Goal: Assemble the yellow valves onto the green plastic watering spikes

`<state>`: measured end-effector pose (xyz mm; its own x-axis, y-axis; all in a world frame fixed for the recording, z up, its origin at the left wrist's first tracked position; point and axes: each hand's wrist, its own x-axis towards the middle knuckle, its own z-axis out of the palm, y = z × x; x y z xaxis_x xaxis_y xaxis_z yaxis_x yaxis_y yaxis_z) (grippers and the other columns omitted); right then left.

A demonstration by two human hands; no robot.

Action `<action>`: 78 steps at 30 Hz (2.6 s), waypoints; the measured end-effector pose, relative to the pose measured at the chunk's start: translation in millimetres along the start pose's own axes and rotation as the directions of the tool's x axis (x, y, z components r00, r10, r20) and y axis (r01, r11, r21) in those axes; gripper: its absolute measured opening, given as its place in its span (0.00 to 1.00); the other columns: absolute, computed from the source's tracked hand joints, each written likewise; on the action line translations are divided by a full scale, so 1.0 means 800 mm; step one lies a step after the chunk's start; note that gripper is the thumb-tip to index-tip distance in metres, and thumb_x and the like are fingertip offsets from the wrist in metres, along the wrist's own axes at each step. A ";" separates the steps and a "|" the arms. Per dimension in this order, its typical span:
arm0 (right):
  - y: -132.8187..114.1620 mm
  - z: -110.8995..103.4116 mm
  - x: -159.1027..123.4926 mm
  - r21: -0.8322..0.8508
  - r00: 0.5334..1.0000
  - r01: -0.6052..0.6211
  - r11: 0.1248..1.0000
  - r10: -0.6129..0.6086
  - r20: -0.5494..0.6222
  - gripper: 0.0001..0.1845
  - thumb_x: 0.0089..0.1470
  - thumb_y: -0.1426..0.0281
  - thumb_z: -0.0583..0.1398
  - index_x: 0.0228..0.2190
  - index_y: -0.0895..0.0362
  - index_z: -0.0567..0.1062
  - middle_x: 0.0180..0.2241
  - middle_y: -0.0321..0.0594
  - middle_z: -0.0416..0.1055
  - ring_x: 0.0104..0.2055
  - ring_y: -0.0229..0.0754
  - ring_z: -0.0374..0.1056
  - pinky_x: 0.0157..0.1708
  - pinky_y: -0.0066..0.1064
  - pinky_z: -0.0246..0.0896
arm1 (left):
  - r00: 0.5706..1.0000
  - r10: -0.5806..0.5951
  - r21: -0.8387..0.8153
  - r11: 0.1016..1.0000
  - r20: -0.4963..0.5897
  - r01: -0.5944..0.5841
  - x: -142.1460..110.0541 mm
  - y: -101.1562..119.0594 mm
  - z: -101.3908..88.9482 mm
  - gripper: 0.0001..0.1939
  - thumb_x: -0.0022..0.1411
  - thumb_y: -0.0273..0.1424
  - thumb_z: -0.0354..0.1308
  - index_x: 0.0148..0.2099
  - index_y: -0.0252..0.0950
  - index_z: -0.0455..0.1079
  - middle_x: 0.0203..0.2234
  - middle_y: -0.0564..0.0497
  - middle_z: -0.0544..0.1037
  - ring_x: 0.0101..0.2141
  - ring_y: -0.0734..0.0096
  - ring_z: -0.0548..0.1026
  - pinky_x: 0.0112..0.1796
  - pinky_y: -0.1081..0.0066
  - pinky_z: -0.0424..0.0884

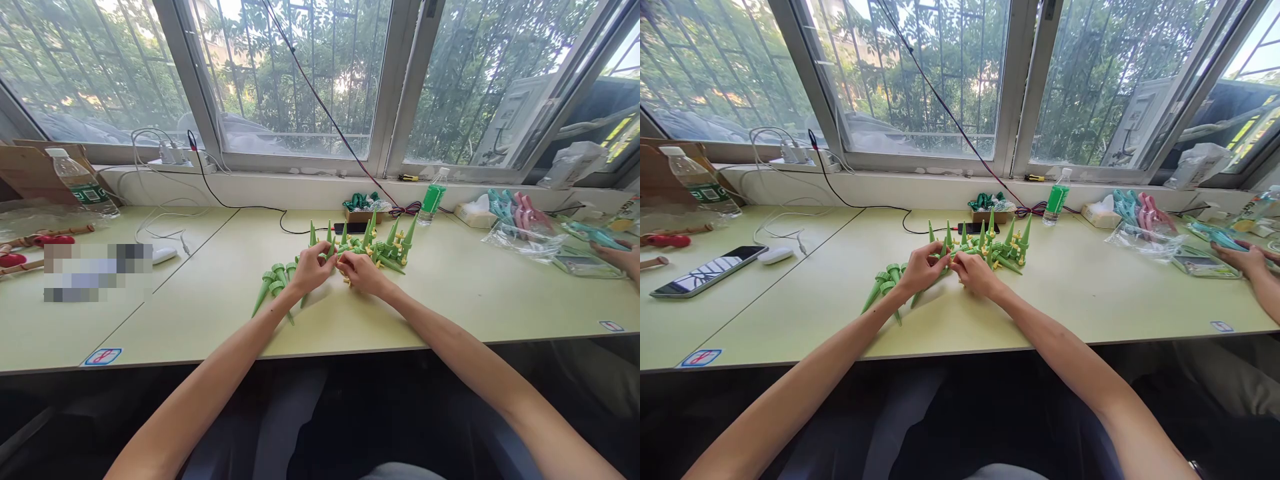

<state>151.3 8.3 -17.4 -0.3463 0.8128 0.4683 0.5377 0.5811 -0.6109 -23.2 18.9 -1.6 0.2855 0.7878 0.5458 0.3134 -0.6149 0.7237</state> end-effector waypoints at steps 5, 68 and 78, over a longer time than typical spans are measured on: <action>-0.001 -0.001 -0.001 -0.005 1.000 -0.002 1.000 0.002 0.006 0.12 0.62 0.67 0.55 0.26 0.55 0.64 0.21 0.32 0.66 0.23 0.35 0.58 0.28 0.28 0.51 | 0.999 -0.026 -0.015 1.000 0.024 0.027 0.000 -0.001 -0.002 0.09 0.60 0.36 0.58 0.38 0.35 0.71 0.31 0.52 0.74 0.19 0.82 0.63 0.20 0.77 0.59; -0.009 -0.003 -0.003 -0.048 0.999 0.038 0.998 -0.037 0.001 0.21 0.60 0.63 0.56 0.18 0.56 0.62 0.17 0.31 0.56 0.22 0.34 0.48 0.24 0.29 0.43 | 0.998 0.054 0.106 0.993 -0.008 -0.053 -0.002 0.004 0.000 0.05 0.57 0.31 0.57 0.35 0.35 0.72 0.22 0.57 0.71 0.18 0.82 0.60 0.22 0.77 0.61; -0.008 -0.003 -0.002 -0.062 1.000 0.026 0.998 -0.025 0.009 0.19 0.60 0.65 0.55 0.20 0.57 0.62 0.18 0.31 0.57 0.22 0.33 0.48 0.26 0.28 0.43 | 0.987 0.152 0.160 0.977 -0.043 -0.144 -0.002 0.001 0.001 0.06 0.59 0.30 0.57 0.35 0.35 0.74 0.23 0.55 0.73 0.19 0.82 0.60 0.23 0.78 0.61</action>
<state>149.9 3.0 -12.6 -0.3664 0.7983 0.4780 0.5755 0.5981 -0.5577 -22.8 17.3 -2.5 0.2903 0.6858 0.6674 0.4097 -0.7193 0.5610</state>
